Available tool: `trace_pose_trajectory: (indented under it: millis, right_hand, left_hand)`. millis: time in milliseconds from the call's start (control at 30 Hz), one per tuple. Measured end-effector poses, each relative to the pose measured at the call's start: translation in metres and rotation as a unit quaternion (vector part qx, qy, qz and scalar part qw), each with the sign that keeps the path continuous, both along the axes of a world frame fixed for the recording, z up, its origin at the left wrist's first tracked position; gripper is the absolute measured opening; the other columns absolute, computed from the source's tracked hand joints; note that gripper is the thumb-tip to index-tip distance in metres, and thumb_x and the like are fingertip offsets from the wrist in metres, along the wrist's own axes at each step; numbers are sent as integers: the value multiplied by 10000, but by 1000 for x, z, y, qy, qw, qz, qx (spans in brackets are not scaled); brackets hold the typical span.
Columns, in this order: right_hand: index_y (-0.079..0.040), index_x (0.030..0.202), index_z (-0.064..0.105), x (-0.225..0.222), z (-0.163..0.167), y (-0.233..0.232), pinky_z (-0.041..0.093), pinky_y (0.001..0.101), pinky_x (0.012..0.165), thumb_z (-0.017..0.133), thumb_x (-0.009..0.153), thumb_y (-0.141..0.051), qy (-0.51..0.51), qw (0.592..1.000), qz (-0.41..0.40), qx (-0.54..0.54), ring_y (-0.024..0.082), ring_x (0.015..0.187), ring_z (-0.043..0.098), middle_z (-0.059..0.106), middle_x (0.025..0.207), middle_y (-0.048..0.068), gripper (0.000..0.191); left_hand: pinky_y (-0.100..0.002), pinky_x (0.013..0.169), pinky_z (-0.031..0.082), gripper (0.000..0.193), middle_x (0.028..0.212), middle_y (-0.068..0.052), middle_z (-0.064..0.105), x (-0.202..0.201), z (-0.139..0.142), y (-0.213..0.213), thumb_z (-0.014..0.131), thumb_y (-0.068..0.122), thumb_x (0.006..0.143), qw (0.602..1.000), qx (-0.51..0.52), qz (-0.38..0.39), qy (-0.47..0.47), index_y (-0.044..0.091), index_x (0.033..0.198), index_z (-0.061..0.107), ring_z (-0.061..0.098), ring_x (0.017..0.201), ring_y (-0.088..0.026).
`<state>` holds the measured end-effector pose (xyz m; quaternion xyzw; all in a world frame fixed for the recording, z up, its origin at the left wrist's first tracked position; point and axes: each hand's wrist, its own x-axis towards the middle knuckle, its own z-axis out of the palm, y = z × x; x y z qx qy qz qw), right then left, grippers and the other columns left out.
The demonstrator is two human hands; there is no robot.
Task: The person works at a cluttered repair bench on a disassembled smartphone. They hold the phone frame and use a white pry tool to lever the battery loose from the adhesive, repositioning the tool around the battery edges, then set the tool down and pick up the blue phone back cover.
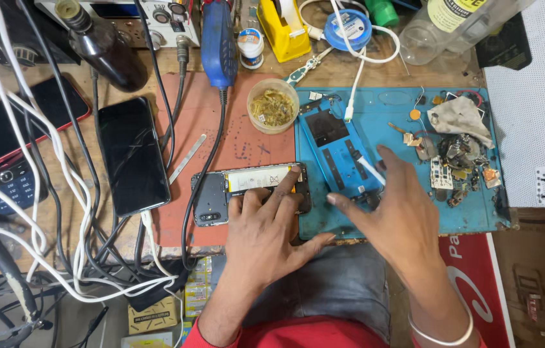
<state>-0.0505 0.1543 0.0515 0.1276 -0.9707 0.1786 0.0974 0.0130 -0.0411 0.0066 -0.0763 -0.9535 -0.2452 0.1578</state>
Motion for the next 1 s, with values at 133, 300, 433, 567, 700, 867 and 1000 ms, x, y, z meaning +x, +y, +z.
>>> trace_pose_trajectory:
  millis: [133, 300, 433, 567, 700, 867, 1000]
  right_hand:
    - [41, 1185, 692, 0, -3, 13, 525, 432, 791, 780, 933, -309, 37, 993, -27, -109, 305, 916, 635, 661, 1090, 181, 439]
    - [67, 1119, 671, -11, -18, 33, 492, 292, 543, 557, 1043, -203, -82, 869, -65, -484, 128, 642, 541, 641, 997, 96, 302]
    - [74, 1055, 664, -20, -38, 39, 537, 269, 706, 479, 1217, -302, 32, 906, 19, -422, 124, 779, 585, 640, 1028, 90, 449]
    - [71, 1144, 610, -26, -55, 33, 525, 256, 703, 518, 1188, -331, 3, 895, 31, -445, 133, 753, 623, 665, 910, 100, 414]
    - [59, 1189, 622, -27, -57, 26, 555, 260, 816, 546, 1204, -322, 18, 911, 57, -408, 132, 889, 687, 691, 985, 110, 388]
    - [38, 1170, 654, -28, -46, 22, 491, 238, 712, 531, 1158, -344, -15, 935, -14, -354, 97, 792, 643, 726, 883, 94, 401]
    - [16, 1153, 659, -28, -43, 16, 443, 250, 481, 534, 1094, -370, -80, 922, -51, -377, 94, 585, 578, 741, 865, 85, 410]
  left_hand:
    - [-452, 853, 385, 655, 1522, -21, 549, 0, 0, 0, 730, 700, 776, 1000, 0, 0, 5, 91, 1009, 680, 528, 947, -302]
    - [-447, 855, 389, 621, 1537, -27, 545, 1, -2, -1, 742, 667, 795, 1000, 1, -5, 17, 99, 1040, 682, 532, 959, -299]
    - [-448, 870, 394, 611, 1518, -16, 553, 1, -2, -1, 729, 672, 810, 1000, 0, 0, 28, 105, 1033, 686, 536, 974, -295]
    - [-446, 835, 388, 607, 1502, -15, 565, 0, -1, -1, 730, 674, 813, 1000, -3, 0, 15, 99, 1004, 692, 527, 934, -295]
    - [-442, 828, 391, 594, 1525, -22, 559, 1, 0, -1, 731, 670, 816, 1000, 1, -1, 3, 98, 969, 681, 525, 925, -297]
    - [-447, 839, 390, 607, 1518, -15, 554, 1, 1, -1, 728, 673, 798, 1000, -8, 1, 11, 96, 984, 688, 528, 932, -292]
    - [-434, 850, 391, 602, 1538, -16, 544, 2, 1, 0, 722, 671, 829, 1000, 3, 0, 11, 103, 1027, 694, 533, 971, -293]
